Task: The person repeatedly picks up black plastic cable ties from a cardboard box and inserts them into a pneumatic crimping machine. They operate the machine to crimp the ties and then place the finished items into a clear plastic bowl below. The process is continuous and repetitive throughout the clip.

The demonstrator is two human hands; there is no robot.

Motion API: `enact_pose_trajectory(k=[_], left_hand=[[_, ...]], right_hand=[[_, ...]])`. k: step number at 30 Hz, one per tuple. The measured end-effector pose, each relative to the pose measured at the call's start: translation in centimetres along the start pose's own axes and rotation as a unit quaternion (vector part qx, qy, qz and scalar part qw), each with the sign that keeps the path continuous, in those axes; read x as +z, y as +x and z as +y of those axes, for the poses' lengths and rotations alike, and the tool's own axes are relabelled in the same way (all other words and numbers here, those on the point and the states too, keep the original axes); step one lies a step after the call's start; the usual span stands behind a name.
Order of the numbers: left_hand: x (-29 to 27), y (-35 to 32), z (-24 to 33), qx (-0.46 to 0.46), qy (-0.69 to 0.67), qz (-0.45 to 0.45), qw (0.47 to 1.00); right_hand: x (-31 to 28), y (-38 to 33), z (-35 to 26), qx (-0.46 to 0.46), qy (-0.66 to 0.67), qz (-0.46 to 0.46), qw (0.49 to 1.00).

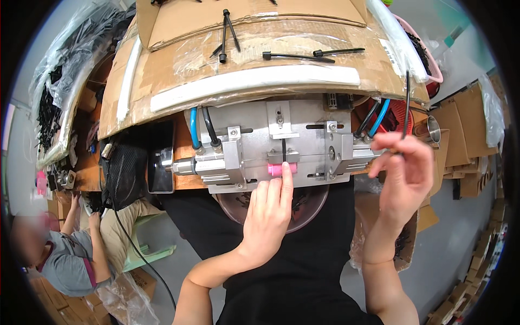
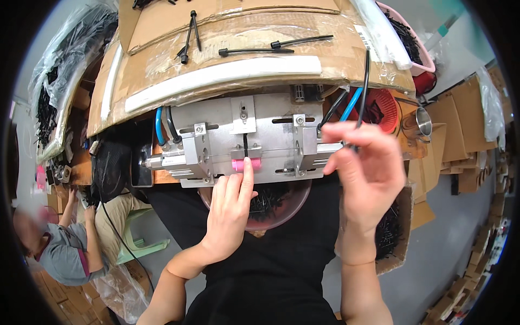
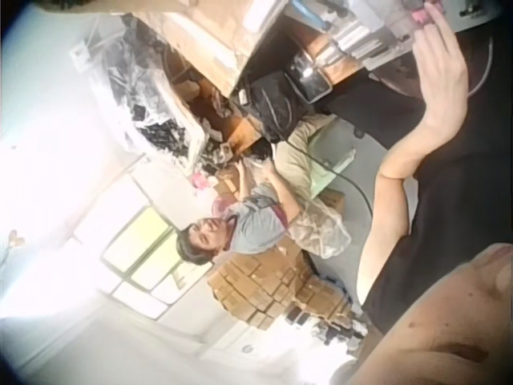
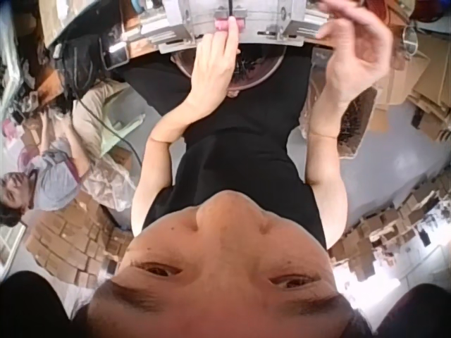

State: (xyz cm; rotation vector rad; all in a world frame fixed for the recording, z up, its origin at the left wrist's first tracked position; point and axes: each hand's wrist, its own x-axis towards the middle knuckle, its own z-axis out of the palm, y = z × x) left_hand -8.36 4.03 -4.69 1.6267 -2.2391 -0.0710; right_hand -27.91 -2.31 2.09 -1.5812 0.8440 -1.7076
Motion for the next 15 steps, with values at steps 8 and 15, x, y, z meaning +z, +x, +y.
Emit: enact_pose_trajectory(k=[8, 15], left_hand=[[-6.2, 9.1, -3.4, 0.077, -0.118, 0.146, 0.979], [-8.4, 18.3, -9.8, 0.189, -0.134, -0.001, 0.973]], right_hand=[[3.7, -8.6, 3.8, -0.03, -0.255, -0.187, 0.948], [5.5, -9.1, 6.1, -0.03, -0.274, -0.251, 0.928]])
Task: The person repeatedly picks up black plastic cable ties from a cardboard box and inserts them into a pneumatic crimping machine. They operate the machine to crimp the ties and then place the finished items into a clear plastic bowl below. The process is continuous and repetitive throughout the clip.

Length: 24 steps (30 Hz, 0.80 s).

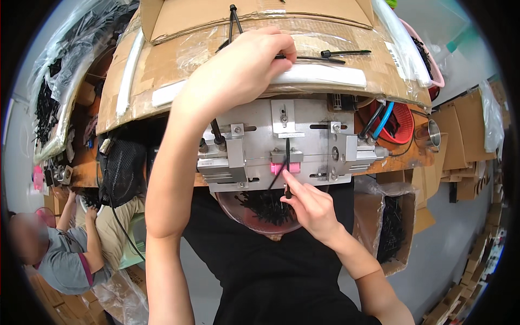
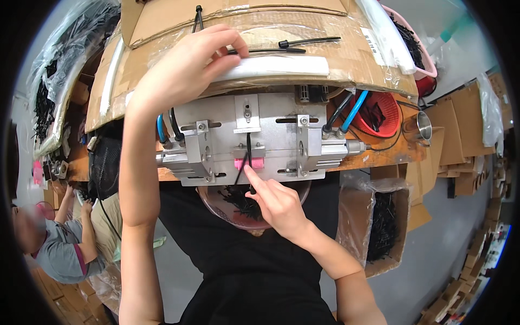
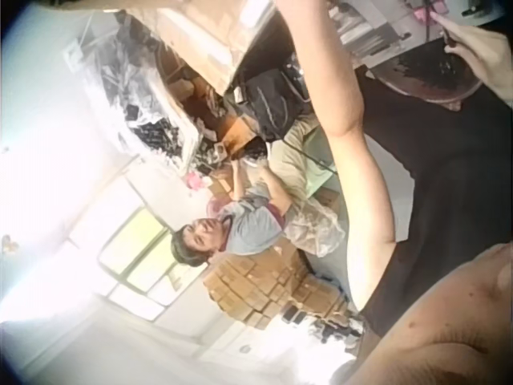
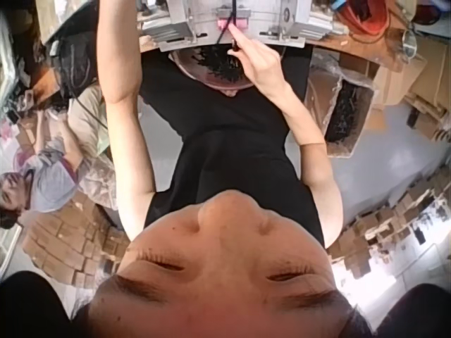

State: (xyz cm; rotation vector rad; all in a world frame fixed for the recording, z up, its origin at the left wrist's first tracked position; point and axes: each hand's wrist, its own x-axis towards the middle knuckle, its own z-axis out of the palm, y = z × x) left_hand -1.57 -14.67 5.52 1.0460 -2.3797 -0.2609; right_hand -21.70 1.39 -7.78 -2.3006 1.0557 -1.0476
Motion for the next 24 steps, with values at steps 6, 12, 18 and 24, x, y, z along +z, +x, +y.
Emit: enact_pose_trajectory(k=[6, 12, 18, 24], left_hand=[[-0.9, -4.2, 3.5, -0.018, 0.015, 0.106, 0.994], [5.1, -13.5, 11.6, -0.139, 0.029, 0.103, 0.984], [11.8, -14.7, 13.3, -0.147, 0.112, 0.029, 0.982], [10.9, -14.3, 13.0, -0.189, 0.074, -0.012, 0.979]], right_hand=[[-1.8, 1.2, 0.0, -0.019, -0.007, -0.043, 0.999], [-9.6, 11.9, 1.3, -0.084, -0.203, 0.118, 0.968], [-12.5, 23.9, 6.5, -0.01, -0.425, -0.098, 0.9], [-13.3, 20.6, 2.1, 0.061, -0.094, 0.026, 0.993]])
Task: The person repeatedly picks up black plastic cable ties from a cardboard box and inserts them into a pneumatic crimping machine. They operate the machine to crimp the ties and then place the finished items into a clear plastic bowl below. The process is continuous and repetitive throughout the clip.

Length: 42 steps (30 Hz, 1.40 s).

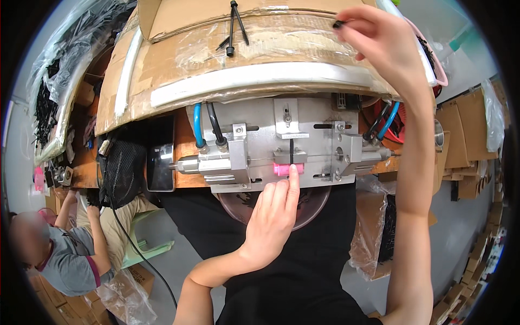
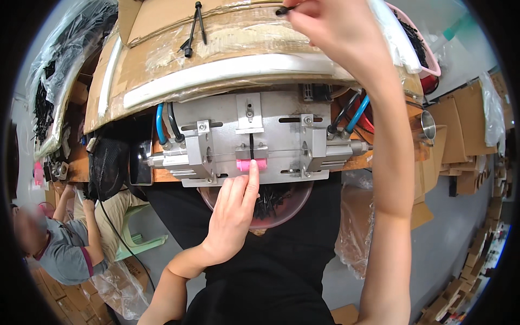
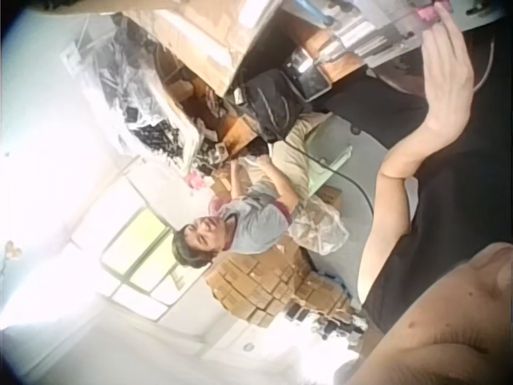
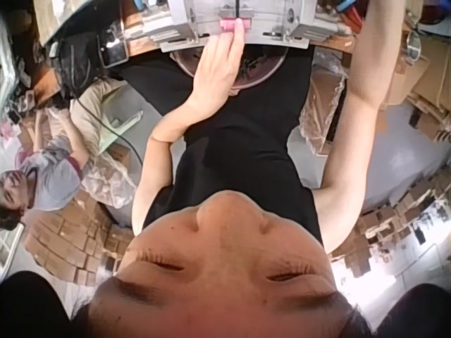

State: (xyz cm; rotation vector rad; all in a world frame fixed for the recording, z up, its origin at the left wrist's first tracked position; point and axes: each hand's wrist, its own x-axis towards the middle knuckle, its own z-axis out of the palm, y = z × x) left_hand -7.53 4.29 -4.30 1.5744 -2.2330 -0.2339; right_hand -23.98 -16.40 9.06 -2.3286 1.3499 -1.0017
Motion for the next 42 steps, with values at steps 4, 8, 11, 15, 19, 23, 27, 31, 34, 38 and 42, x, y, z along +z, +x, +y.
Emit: enact_pose_trajectory(k=[4, 8, 11, 15, 19, 23, 27, 31, 34, 38, 42], left_hand=[[-1.2, 0.9, -0.6, 0.046, 0.004, 0.03, 0.998], [-6.8, 7.9, -4.3, 0.061, -0.059, 0.158, 0.984], [-9.1, 15.7, -8.8, 0.015, 0.096, 0.249, 0.964], [-11.7, 17.2, -11.6, 0.04, 0.103, 0.1, 0.989], [-11.7, 17.5, -12.2, 0.011, 0.026, 0.057, 0.998], [-11.9, 16.7, -12.7, 0.041, -0.018, 0.12, 0.992], [-12.9, 12.2, -11.8, 0.025, -0.021, 0.143, 0.989], [-12.4, 10.5, -11.4, 0.025, -0.017, 0.171, 0.985], [-11.2, 8.3, -9.2, -0.012, -0.049, 0.223, 0.973], [-8.2, 2.9, -5.0, -0.044, -0.079, 0.243, 0.966], [-2.8, -1.2, -0.9, 0.013, -0.026, 0.116, 0.993]], right_hand=[[-0.7, -8.2, -1.7, 0.026, 0.265, 0.093, 0.959], [5.1, -17.9, -2.6, 0.008, 0.174, 0.084, 0.981], [8.5, -20.8, -3.5, -0.063, 0.071, 0.073, 0.993], [11.5, -22.1, -3.0, -0.052, 0.059, 0.043, 0.996], [12.0, -21.4, -2.7, -0.048, 0.059, 0.021, 0.997], [9.3, -20.1, -4.0, -0.038, 0.026, -0.054, 0.998], [5.7, -11.7, -3.0, -0.27, -0.018, 0.037, 0.962], [5.8, 3.1, -2.2, -0.345, -0.237, 0.078, 0.905], [8.5, 10.5, 1.7, -0.409, -0.197, 0.051, 0.889], [7.1, 9.5, 2.6, -0.332, -0.1, -0.045, 0.937], [3.2, 2.6, -0.4, -0.09, 0.09, 0.075, 0.989]])
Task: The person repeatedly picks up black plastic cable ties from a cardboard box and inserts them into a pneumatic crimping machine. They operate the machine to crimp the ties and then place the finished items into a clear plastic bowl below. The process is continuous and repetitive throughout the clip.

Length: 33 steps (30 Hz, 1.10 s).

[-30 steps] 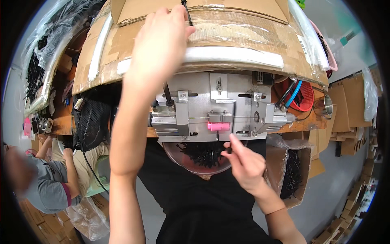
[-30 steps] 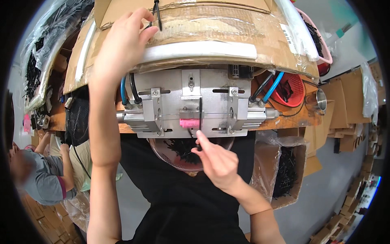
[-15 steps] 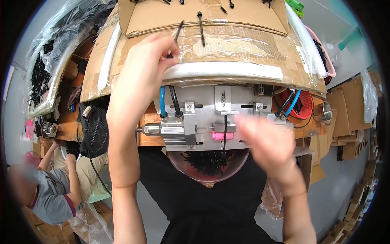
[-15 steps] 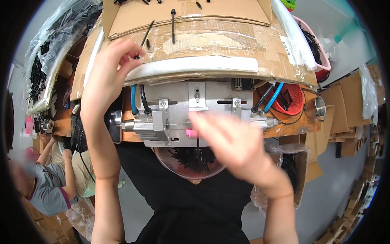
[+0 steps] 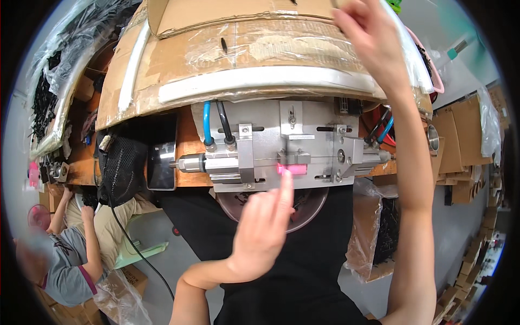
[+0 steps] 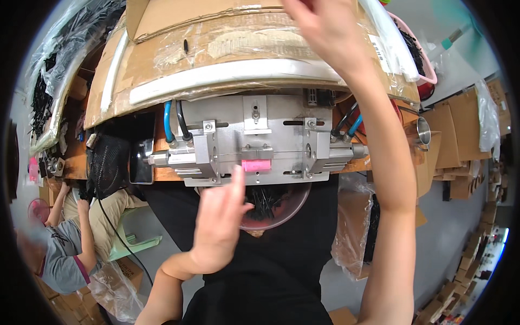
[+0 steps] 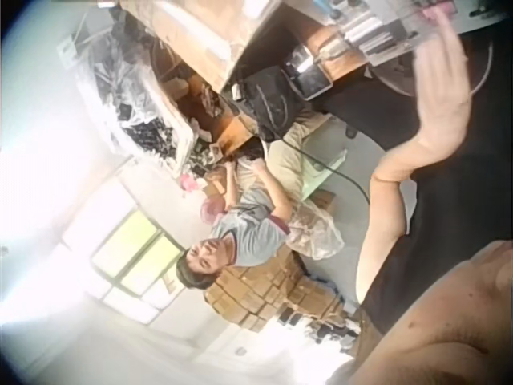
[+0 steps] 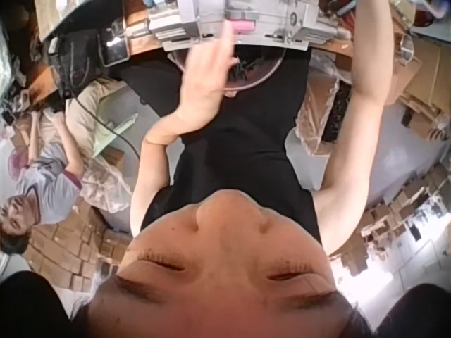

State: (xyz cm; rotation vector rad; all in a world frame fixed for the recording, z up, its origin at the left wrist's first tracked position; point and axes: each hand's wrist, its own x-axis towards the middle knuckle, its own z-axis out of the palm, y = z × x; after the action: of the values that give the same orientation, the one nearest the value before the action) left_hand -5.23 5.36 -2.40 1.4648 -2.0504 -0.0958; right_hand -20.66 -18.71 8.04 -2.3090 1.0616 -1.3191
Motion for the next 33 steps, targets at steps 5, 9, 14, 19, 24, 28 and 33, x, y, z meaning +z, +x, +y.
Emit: enact_pose_trajectory(k=[5, 9, 14, 19, 24, 28, 33], left_hand=[[4.1, 0.0, 1.2, -0.011, 0.083, -0.055, 0.995], [4.4, 0.4, 1.6, -0.013, 0.091, -0.075, 0.993], [4.0, 0.4, 1.0, -0.015, 0.105, -0.083, 0.991], [2.3, 0.8, 1.5, -0.037, 0.028, -0.064, 0.997], [-0.2, -0.2, 1.2, -0.092, -0.032, -0.01, 0.995], [-0.1, -0.9, 0.5, -0.102, -0.038, -0.019, 0.994], [-0.4, -2.1, -0.2, -0.116, -0.069, -0.038, 0.99]], right_hand=[[-4.9, -6.5, 0.0, 0.157, 0.376, 0.052, 0.912], [-6.4, -12.4, -2.6, 0.141, 0.361, 0.076, 0.919], [-2.0, -18.9, -4.5, 0.124, 0.226, 0.013, 0.966], [2.2, -23.3, -5.7, 0.027, -0.002, -0.024, 0.999], [5.0, -24.9, -5.2, 0.024, -0.04, -0.06, 0.997], [5.5, -24.0, -5.3, 0.037, -0.047, -0.074, 0.995], [3.9, -22.5, -6.3, 0.018, -0.061, -0.12, 0.991]])
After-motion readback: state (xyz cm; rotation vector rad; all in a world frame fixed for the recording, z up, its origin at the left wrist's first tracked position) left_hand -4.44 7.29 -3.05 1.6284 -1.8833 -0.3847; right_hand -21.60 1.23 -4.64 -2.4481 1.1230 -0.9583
